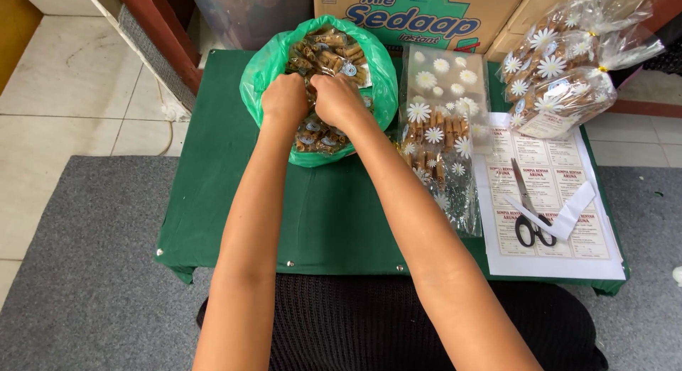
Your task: The person is packing small wrapped snacks into a decorative clear plastic bag, applying a sticker to each item before placement.
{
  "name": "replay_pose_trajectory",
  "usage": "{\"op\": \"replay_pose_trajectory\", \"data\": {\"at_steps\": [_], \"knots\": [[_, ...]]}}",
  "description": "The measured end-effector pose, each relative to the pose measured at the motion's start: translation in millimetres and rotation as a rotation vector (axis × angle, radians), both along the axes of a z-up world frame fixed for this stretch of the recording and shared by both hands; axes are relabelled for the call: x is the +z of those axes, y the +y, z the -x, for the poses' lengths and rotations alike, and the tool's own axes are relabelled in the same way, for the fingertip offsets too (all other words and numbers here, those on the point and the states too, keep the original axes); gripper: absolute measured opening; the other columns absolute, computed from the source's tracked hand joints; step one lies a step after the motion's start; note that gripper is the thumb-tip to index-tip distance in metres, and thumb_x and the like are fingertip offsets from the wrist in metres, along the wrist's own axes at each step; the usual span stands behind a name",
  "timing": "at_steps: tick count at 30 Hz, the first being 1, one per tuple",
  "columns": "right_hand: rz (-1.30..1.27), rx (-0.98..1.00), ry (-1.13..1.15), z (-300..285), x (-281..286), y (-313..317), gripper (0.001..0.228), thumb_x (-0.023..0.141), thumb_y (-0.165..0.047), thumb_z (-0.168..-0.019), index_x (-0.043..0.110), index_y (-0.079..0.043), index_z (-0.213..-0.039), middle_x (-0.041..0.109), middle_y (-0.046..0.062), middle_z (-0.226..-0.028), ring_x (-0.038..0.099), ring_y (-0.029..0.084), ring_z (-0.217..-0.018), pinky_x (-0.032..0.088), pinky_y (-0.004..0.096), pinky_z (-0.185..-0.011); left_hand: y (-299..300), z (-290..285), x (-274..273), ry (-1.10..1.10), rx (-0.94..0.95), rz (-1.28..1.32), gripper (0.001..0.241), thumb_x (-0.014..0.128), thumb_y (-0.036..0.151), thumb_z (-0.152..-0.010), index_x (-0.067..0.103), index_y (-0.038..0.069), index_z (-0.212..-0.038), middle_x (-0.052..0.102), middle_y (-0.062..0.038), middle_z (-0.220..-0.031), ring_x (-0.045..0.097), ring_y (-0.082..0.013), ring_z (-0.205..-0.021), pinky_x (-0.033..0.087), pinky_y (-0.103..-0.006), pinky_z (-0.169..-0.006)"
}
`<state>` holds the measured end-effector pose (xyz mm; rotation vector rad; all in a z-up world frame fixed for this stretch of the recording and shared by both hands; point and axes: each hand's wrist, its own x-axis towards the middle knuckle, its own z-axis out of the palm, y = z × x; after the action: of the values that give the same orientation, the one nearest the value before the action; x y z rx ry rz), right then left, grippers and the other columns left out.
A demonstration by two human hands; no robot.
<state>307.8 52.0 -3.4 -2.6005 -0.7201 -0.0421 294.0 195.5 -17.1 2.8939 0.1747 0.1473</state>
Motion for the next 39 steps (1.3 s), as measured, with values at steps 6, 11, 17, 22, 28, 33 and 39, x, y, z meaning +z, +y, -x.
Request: {"op": "replay_pose_trajectory", "data": {"at_steps": [6, 11, 17, 22, 28, 33, 39], "knots": [[0.132, -0.037, 0.076, 6.0, 7.3, 11.5, 0.034, 0.045, -0.015, -0.096, 0.069, -0.018, -0.119, 0.074, 0.014, -0.103, 0.059, 0.039, -0.118, 0.046, 0.055, -0.102, -10.2, -5.5, 1.9, 0.035, 0.037, -0.088, 0.023, 0.058, 0.005, -0.089, 0.079, 0.002, -0.098, 0.076, -0.018, -0.091, 0.075, -0.04, -0.093, 0.061, -0.058, -0.076], [-0.016, -0.079, 0.068, 11.8, 18.5, 3.7, 0.033, 0.046, -0.011, -0.098, 0.069, -0.015, -0.12, 0.072, 0.018, -0.099, 0.059, 0.042, -0.115, 0.044, 0.057, -0.101, -11.7, -10.1, 3.7, 0.009, 0.044, -0.127, 0.022, 0.059, 0.003, -0.089, 0.08, 0.004, -0.096, 0.076, -0.016, -0.088, 0.075, -0.0391, -0.092, 0.061, -0.0566, -0.076], [-0.097, -0.088, 0.046, 19.7, 32.8, 0.3, 0.029, 0.046, -0.013, -0.1, 0.071, -0.018, -0.114, 0.073, 0.015, -0.093, 0.059, 0.038, -0.113, 0.043, 0.053, -0.1, -12.3, -12.8, -0.4, 0.021, 0.049, -0.089, 0.024, 0.055, 0.003, -0.09, 0.079, 0.003, -0.094, 0.076, -0.015, -0.088, 0.075, -0.039, -0.093, 0.06, -0.0562, -0.078], [-0.148, -0.096, 0.037, 20.6, 38.0, -5.7, 0.03, 0.047, -0.012, -0.101, 0.073, -0.021, -0.116, 0.076, 0.01, -0.1, 0.061, 0.035, -0.115, 0.044, 0.052, -0.101, -8.8, -8.8, 12.1, -0.026, 0.067, -0.076, 0.018, 0.062, 0.002, -0.089, 0.079, 0.001, -0.092, 0.075, -0.019, -0.081, 0.075, -0.0402, -0.088, 0.061, -0.0561, -0.073], [-0.482, -0.122, 0.028, 15.7, 38.4, -20.5, 0.03, 0.048, 0.001, -0.099, 0.071, -0.006, -0.116, 0.078, 0.011, -0.112, 0.077, 0.022, -0.102, 0.064, 0.037, -0.088, -4.0, 1.6, 45.4, 0.144, 0.136, 0.129, 0.01, 0.061, 0.002, -0.089, 0.069, 0.003, -0.094, 0.071, -0.016, -0.093, 0.07, -0.0399, -0.083, 0.059, -0.0483, -0.061], [-0.606, -0.129, 0.018, 20.2, 48.7, -36.7, 0.029, 0.046, -0.01, -0.101, 0.069, -0.007, -0.119, 0.077, 0.01, -0.112, 0.073, 0.024, -0.101, 0.059, 0.038, -0.083, 0.0, 8.2, 72.3, 0.009, 0.07, 0.154, 0.014, 0.07, 0.001, -0.076, 0.073, 0.012, -0.067, 0.069, -0.011, -0.07, 0.066, -0.0366, -0.064, 0.055, -0.0492, -0.051], [-0.679, -0.077, 0.138, 22.3, 39.8, -48.4, 0.033, 0.051, -0.019, -0.104, 0.061, -0.006, -0.132, 0.068, 0.016, -0.129, 0.067, 0.033, -0.121, 0.06, 0.049, -0.101, 18.4, 30.2, 92.7, -0.128, 0.065, 0.241, 0.028, 0.068, -0.001, -0.08, 0.083, 0.019, -0.092, 0.076, -0.011, -0.091, 0.069, -0.0386, -0.079, 0.058, -0.0529, -0.057]]}}
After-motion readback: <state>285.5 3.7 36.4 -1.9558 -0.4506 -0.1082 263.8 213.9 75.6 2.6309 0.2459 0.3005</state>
